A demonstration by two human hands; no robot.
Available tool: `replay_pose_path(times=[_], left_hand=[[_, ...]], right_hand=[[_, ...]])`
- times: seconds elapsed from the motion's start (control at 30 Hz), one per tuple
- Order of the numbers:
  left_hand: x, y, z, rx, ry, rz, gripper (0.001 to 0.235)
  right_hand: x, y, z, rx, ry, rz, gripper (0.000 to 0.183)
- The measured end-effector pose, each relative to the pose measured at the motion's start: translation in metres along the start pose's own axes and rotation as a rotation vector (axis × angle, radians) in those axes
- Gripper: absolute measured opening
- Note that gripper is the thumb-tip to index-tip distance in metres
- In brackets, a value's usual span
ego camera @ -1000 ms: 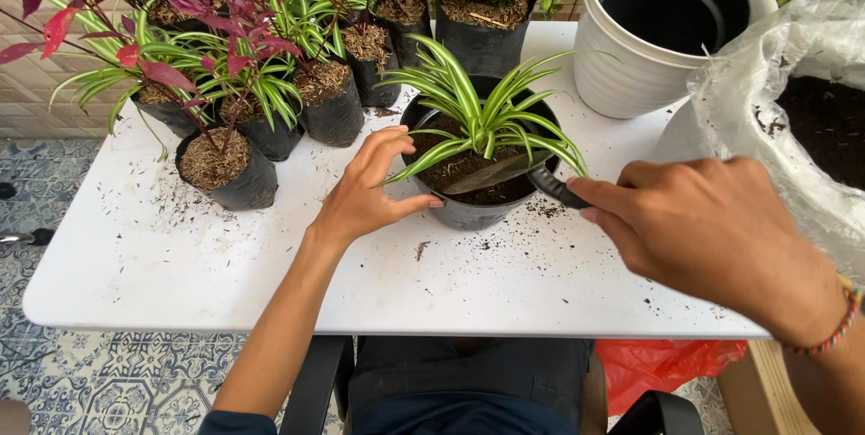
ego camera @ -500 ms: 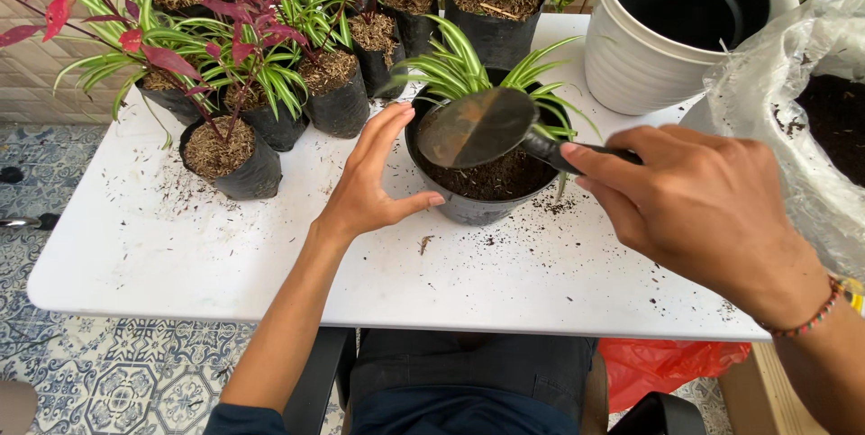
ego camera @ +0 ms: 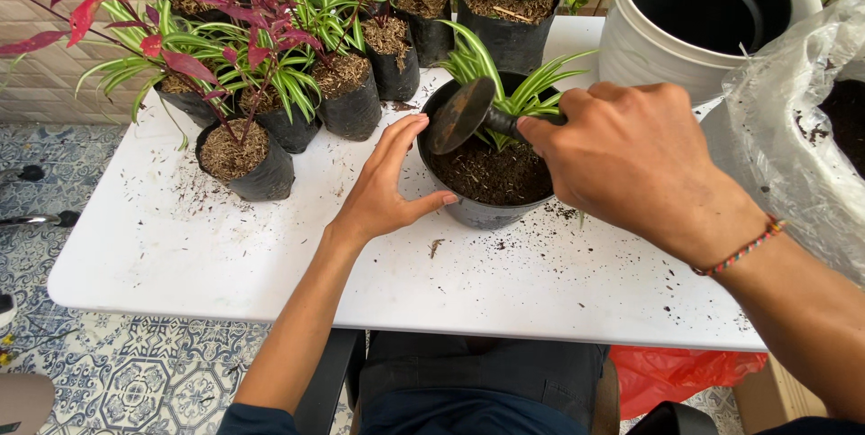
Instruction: The person pots a plant by scooping soil from a bag with a hand trowel and placing it into a black plastic pot containing a spider plant, then smoothing and pressing the soil around the base of the plant.
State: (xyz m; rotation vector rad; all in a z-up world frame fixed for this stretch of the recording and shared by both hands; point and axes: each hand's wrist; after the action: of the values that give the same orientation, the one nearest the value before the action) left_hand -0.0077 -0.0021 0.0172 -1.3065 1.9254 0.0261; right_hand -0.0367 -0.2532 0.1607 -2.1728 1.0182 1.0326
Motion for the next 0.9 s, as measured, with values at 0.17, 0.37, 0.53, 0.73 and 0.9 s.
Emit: replay_pose_path(times=[0.17, 0.37, 0.53, 0.73, 0.9], left_hand=[[-0.001, 0.001, 0.0, -0.001, -0.017, 0.008, 0.084], [-0.003, -0.001, -0.003, -0.013, -0.064, 0.021, 0.084], [-0.005, -0.001, -0.004, -0.027, -0.075, 0.04, 0.084], [-0.005, -0.001, -0.004, -0.028, -0.11, 0.039, 0.083], [-0.006, -0.001, -0.005, -0.027, -0.123, 0.047, 0.082]], right_hand=[[-0.019, -0.003, -0.002, -0.011, -0.047, 0.281, 0.019], [-0.001, -0.006, 0.004, -0.02, -0.036, 0.135, 0.019], [0.001, -0.01, 0.009, -0.005, -0.002, 0.05, 0.016], [-0.017, -0.009, 0.004, 0.007, -0.049, 0.202, 0.018], [-0.013, 0.003, -0.002, -0.051, -0.021, 0.15, 0.017]])
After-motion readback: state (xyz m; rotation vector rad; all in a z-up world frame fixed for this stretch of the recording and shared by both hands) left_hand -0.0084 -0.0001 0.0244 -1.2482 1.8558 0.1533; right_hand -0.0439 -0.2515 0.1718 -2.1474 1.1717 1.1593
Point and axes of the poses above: each hand's wrist, its own y-axis away from the middle knuckle, its own x-axis out of the palm, z = x × y, and after that the axes turned 7 degrees about z, right-handed
